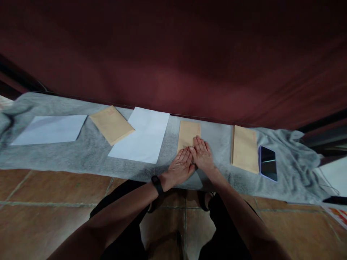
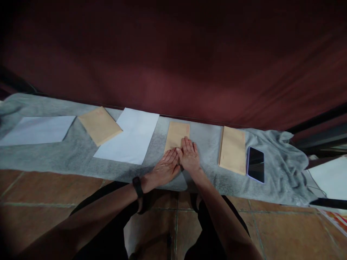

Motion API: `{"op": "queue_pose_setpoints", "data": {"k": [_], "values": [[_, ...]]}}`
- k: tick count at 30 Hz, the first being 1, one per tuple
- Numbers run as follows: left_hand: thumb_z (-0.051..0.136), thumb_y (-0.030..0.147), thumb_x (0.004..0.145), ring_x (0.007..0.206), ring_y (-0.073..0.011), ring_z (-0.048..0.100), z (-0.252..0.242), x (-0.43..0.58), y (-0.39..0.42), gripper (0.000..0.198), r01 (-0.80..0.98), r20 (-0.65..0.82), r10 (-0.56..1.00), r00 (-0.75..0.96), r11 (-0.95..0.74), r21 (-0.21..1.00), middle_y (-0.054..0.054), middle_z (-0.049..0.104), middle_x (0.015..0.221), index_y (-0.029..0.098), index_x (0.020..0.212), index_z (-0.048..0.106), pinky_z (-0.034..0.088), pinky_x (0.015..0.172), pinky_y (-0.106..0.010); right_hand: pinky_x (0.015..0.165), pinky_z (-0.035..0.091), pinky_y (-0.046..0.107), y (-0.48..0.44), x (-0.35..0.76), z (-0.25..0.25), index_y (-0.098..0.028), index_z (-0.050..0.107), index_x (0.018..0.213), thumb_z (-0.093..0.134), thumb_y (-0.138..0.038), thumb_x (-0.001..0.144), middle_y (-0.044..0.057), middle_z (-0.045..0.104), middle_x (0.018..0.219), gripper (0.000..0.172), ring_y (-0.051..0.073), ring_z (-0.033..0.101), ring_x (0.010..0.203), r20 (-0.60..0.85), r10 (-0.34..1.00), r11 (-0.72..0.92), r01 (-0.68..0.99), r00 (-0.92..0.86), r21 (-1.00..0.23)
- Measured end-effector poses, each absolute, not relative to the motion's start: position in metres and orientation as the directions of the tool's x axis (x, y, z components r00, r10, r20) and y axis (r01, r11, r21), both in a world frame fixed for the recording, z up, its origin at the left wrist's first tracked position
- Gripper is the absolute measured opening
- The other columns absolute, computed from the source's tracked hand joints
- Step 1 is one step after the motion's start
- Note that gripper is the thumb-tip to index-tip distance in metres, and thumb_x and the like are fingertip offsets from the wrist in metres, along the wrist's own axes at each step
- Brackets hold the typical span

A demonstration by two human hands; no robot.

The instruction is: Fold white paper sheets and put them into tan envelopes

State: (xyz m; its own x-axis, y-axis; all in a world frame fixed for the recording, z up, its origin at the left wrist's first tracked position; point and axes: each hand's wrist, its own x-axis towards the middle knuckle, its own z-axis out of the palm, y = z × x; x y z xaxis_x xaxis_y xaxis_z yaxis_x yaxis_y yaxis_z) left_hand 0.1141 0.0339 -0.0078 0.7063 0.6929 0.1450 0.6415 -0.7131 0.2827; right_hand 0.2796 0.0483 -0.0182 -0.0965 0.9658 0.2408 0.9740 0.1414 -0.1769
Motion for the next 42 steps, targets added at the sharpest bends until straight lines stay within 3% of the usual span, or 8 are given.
{"op": "queue_pose_setpoints", "data": {"k": [11, 16, 20, 28, 42], "values": [[0.028, 0.031, 0.103, 0.156, -0.0262, 0.018, -0.008, 0.113, 0.067, 0.060, 0.796, 0.091, 0.817, 0.570, -0.576, 0.184, -0.017, 0.028, 0.166, 0.005, 0.156, 0.032, 0.019, 0.128, -0.047, 0.122, 0.022, 0.048, 0.043, 0.280, -0.016, -0.006, 0.035, 0.157, 0.031, -0.034, 0.106, 0.016, 0.036, 0.162, 0.058, 0.029, 0.035, 0.149, 0.248, 0.968, 0.069, 0.986, -0.029, -0.154], [0.030, 0.029, 0.103, 0.156, -0.0240, 0.020, -0.003, 0.124, 0.085, 0.057, 0.783, 0.107, 0.796, 0.596, -0.606, 0.142, -0.013, 0.031, 0.165, 0.009, 0.156, 0.034, 0.017, 0.128, -0.042, 0.122, 0.020, 0.049, 0.045, 0.278, -0.016, -0.011, 0.038, 0.156, 0.032, -0.034, 0.106, 0.012, 0.038, 0.162, 0.055, 0.030, 0.036, 0.148, 0.222, 0.975, 0.043, 0.985, -0.005, -0.167], [0.029, 0.028, 0.102, 0.156, -0.0239, 0.019, 0.000, 0.133, 0.098, 0.058, 0.761, 0.099, 0.772, 0.627, -0.635, 0.134, -0.012, 0.031, 0.165, 0.008, 0.157, 0.034, 0.016, 0.128, -0.042, 0.121, 0.018, 0.053, 0.047, 0.277, -0.013, -0.017, 0.040, 0.156, 0.032, -0.032, 0.106, 0.008, 0.038, 0.162, 0.053, 0.032, 0.034, 0.148, 0.180, 0.983, 0.051, 0.983, -0.019, -0.175], [0.027, 0.027, 0.101, 0.156, -0.0218, 0.020, 0.002, 0.147, 0.114, 0.059, 0.811, 0.070, 0.822, 0.565, -0.569, 0.138, -0.010, 0.030, 0.166, 0.009, 0.157, 0.034, 0.014, 0.128, -0.040, 0.123, 0.015, 0.052, 0.059, 0.273, -0.005, -0.013, 0.039, 0.156, 0.029, -0.028, 0.105, 0.009, 0.036, 0.163, 0.054, 0.030, 0.034, 0.149, 0.154, 0.988, 0.003, 0.978, 0.029, -0.208], [0.029, 0.027, 0.101, 0.154, -0.0215, 0.026, -0.003, 0.150, 0.129, 0.058, 0.828, 0.117, 0.838, 0.533, -0.545, 0.133, -0.007, 0.036, 0.163, 0.014, 0.156, 0.037, 0.018, 0.127, -0.041, 0.123, 0.013, 0.051, 0.083, 0.276, -0.004, -0.017, 0.036, 0.157, 0.025, -0.033, 0.107, 0.008, 0.033, 0.165, 0.054, 0.028, 0.030, 0.151, 0.116, 0.989, -0.063, 0.967, 0.094, -0.246]]}}
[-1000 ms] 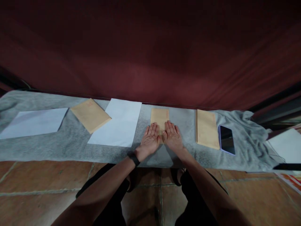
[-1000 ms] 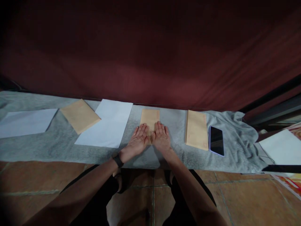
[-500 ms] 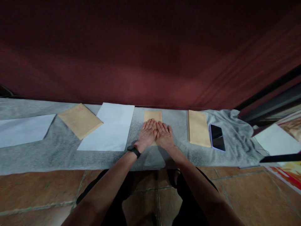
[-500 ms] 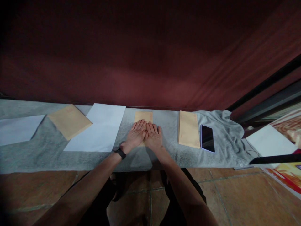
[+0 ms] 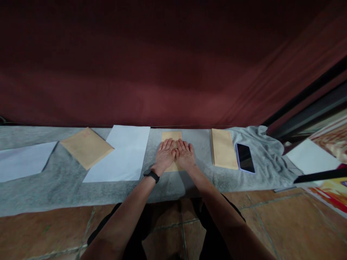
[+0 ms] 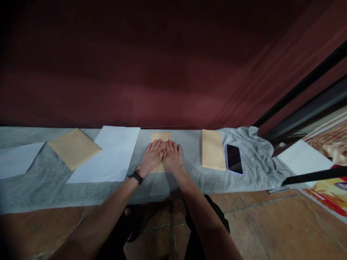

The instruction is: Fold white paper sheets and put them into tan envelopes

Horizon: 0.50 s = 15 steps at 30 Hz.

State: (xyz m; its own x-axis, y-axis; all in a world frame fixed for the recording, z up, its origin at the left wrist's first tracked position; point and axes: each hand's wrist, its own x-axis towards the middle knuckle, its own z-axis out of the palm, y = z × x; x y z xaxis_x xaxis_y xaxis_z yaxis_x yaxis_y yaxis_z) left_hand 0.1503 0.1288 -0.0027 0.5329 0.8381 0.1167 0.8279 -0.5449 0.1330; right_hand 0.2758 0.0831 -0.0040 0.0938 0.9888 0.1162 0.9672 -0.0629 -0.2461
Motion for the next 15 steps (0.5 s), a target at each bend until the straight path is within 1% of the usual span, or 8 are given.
{"op": "queue_pose_setpoints", "data": {"k": [7, 11, 15], "values": [[0.030, 0.026, 0.099, 0.154, -0.0233, 0.027, -0.006, 0.146, 0.127, 0.059, 0.812, 0.147, 0.817, 0.558, -0.574, 0.106, -0.008, 0.039, 0.162, 0.015, 0.156, 0.039, 0.020, 0.126, -0.045, 0.123, 0.015, 0.053, 0.078, 0.273, -0.004, -0.019, 0.037, 0.157, 0.023, -0.035, 0.107, 0.007, 0.033, 0.165, 0.054, 0.030, 0.031, 0.150, 0.113, 0.988, -0.077, 0.967, 0.107, -0.241], [0.029, 0.025, 0.099, 0.153, -0.0228, 0.028, -0.006, 0.142, 0.127, 0.058, 0.787, 0.153, 0.791, 0.593, -0.609, 0.101, -0.006, 0.038, 0.162, 0.016, 0.156, 0.040, 0.020, 0.126, -0.044, 0.123, 0.016, 0.054, 0.074, 0.271, -0.003, -0.020, 0.036, 0.157, 0.024, -0.034, 0.107, 0.006, 0.033, 0.165, 0.054, 0.030, 0.031, 0.150, 0.115, 0.989, -0.069, 0.969, 0.098, -0.236], [0.027, 0.025, 0.100, 0.153, -0.0213, 0.029, -0.003, 0.140, 0.126, 0.058, 0.780, 0.128, 0.784, 0.607, -0.619, 0.092, -0.006, 0.039, 0.162, 0.016, 0.156, 0.039, 0.022, 0.125, -0.044, 0.123, 0.017, 0.053, 0.071, 0.272, -0.002, -0.020, 0.037, 0.157, 0.025, -0.034, 0.106, 0.006, 0.032, 0.165, 0.054, 0.030, 0.030, 0.151, 0.094, 0.991, -0.070, 0.967, 0.095, -0.244]]}}
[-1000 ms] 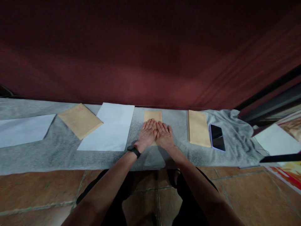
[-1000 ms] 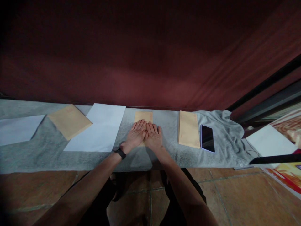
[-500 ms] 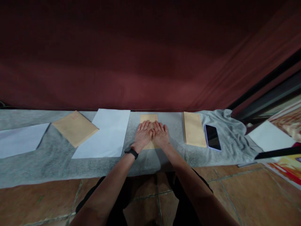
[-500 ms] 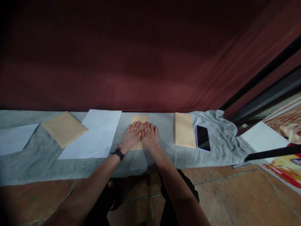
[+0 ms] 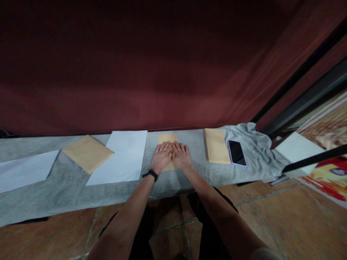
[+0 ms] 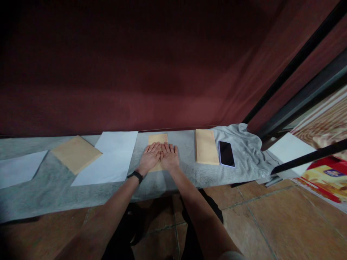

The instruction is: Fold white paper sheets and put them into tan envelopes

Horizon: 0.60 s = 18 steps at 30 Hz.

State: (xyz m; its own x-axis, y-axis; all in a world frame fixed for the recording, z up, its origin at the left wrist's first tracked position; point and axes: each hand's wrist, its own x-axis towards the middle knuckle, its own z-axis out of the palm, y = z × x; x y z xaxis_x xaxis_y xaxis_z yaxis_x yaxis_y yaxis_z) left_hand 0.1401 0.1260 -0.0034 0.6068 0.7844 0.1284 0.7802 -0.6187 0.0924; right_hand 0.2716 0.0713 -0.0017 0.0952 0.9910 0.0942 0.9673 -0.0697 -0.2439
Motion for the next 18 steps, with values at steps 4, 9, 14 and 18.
{"op": "queue_pose_setpoints", "data": {"k": [4, 9, 14, 18], "values": [[0.025, 0.026, 0.102, 0.153, -0.0210, 0.028, -0.001, 0.138, 0.117, 0.058, 0.800, 0.097, 0.802, 0.589, -0.596, 0.072, -0.008, 0.035, 0.164, 0.015, 0.157, 0.036, 0.023, 0.125, -0.044, 0.123, 0.017, 0.054, 0.069, 0.272, 0.001, -0.019, 0.037, 0.157, 0.028, -0.033, 0.105, 0.007, 0.032, 0.165, 0.054, 0.030, 0.030, 0.151, 0.104, 0.991, -0.060, 0.967, 0.088, -0.247], [0.023, 0.031, 0.104, 0.155, -0.0238, 0.024, -0.001, 0.133, 0.089, 0.057, 0.841, 0.054, 0.842, 0.537, -0.539, 0.038, -0.009, 0.030, 0.166, 0.014, 0.157, 0.035, 0.022, 0.125, -0.046, 0.122, 0.019, 0.053, 0.066, 0.270, 0.003, -0.021, 0.039, 0.156, 0.028, -0.031, 0.106, 0.006, 0.033, 0.164, 0.053, 0.029, 0.032, 0.150, 0.115, 0.988, -0.070, 0.964, 0.102, -0.257], [0.024, 0.033, 0.104, 0.156, -0.0248, 0.020, -0.006, 0.125, 0.068, 0.057, 0.820, 0.073, 0.819, 0.569, -0.572, 0.034, -0.010, 0.027, 0.167, 0.015, 0.158, 0.033, 0.018, 0.126, -0.047, 0.122, 0.020, 0.053, 0.065, 0.269, 0.005, -0.021, 0.037, 0.157, 0.030, -0.031, 0.105, 0.007, 0.034, 0.164, 0.053, 0.029, 0.031, 0.151, 0.128, 0.987, -0.065, 0.968, 0.099, -0.243], [0.027, 0.034, 0.103, 0.156, -0.0251, 0.019, -0.009, 0.119, 0.062, 0.059, 0.805, 0.074, 0.806, 0.587, -0.591, 0.050, -0.011, 0.028, 0.167, 0.015, 0.159, 0.030, 0.019, 0.126, -0.048, 0.122, 0.019, 0.052, 0.066, 0.268, 0.006, -0.021, 0.036, 0.157, 0.030, -0.032, 0.105, 0.007, 0.032, 0.165, 0.053, 0.030, 0.032, 0.151, 0.123, 0.988, -0.065, 0.974, 0.094, -0.218]]}}
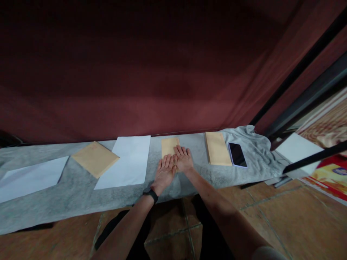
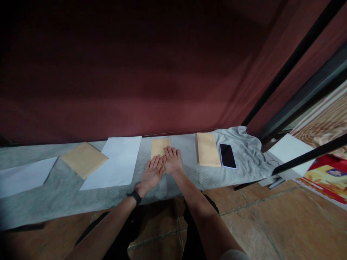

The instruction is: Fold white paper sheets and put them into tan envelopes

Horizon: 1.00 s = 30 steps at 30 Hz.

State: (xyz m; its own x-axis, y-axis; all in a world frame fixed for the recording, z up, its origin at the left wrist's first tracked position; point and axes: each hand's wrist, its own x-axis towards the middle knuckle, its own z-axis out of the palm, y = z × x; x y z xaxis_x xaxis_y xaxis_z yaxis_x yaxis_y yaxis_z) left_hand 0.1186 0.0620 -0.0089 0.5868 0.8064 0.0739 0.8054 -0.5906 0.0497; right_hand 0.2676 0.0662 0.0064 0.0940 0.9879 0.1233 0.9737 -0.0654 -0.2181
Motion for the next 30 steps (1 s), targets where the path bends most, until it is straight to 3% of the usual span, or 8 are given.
{"op": "queue_pose_setpoints", "data": {"k": [9, 20, 23, 26, 30], "values": [[0.032, 0.036, 0.102, 0.155, -0.0283, 0.021, -0.008, 0.117, 0.057, 0.061, 0.796, 0.064, 0.800, 0.597, -0.600, 0.082, -0.013, 0.028, 0.166, 0.014, 0.159, 0.031, 0.020, 0.126, -0.051, 0.122, 0.021, 0.052, 0.055, 0.268, -0.003, -0.020, 0.035, 0.158, 0.031, -0.033, 0.106, 0.008, 0.032, 0.165, 0.054, 0.029, 0.033, 0.151, 0.138, 0.986, -0.072, 0.981, 0.098, -0.180], [0.036, 0.037, 0.101, 0.154, -0.0287, 0.025, -0.010, 0.114, 0.048, 0.061, 0.792, 0.143, 0.795, 0.589, -0.603, 0.094, -0.013, 0.032, 0.165, 0.016, 0.158, 0.032, 0.020, 0.125, -0.051, 0.121, 0.023, 0.058, 0.019, 0.273, -0.010, -0.014, 0.043, 0.153, 0.032, -0.032, 0.105, 0.015, 0.044, 0.157, 0.052, 0.031, 0.041, 0.146, 0.246, 0.957, -0.112, 0.978, 0.153, -0.174], [0.035, 0.034, 0.102, 0.154, -0.0264, 0.026, -0.009, 0.115, 0.044, 0.059, 0.744, 0.161, 0.751, 0.640, -0.659, 0.110, -0.013, 0.034, 0.164, 0.014, 0.158, 0.033, 0.019, 0.127, -0.048, 0.122, 0.023, 0.056, 0.022, 0.274, -0.006, -0.010, 0.045, 0.152, 0.027, -0.032, 0.106, 0.016, 0.041, 0.159, 0.054, 0.030, 0.038, 0.148, 0.220, 0.968, -0.063, 0.967, 0.119, -0.246], [0.036, 0.032, 0.102, 0.154, -0.0269, 0.025, -0.006, 0.116, 0.041, 0.059, 0.684, 0.132, 0.697, 0.704, -0.717, 0.136, -0.015, 0.035, 0.163, 0.010, 0.157, 0.033, 0.018, 0.127, -0.048, 0.122, 0.030, 0.047, 0.029, 0.266, -0.006, -0.012, 0.043, 0.153, 0.017, -0.036, 0.107, 0.013, 0.040, 0.161, 0.058, 0.023, 0.035, 0.150, 0.186, 0.981, 0.018, 0.918, 0.061, -0.397], [0.035, 0.028, 0.102, 0.156, -0.0285, 0.017, -0.001, 0.119, 0.039, 0.057, 0.639, 0.059, 0.654, 0.754, -0.752, 0.161, -0.017, 0.028, 0.165, 0.007, 0.155, 0.036, 0.012, 0.129, -0.050, 0.123, 0.030, 0.043, 0.030, 0.247, -0.012, -0.012, 0.040, 0.155, 0.014, -0.042, 0.107, 0.012, 0.039, 0.162, 0.062, 0.019, 0.030, 0.152, 0.164, 0.986, 0.088, 0.864, -0.006, -0.496]]}}
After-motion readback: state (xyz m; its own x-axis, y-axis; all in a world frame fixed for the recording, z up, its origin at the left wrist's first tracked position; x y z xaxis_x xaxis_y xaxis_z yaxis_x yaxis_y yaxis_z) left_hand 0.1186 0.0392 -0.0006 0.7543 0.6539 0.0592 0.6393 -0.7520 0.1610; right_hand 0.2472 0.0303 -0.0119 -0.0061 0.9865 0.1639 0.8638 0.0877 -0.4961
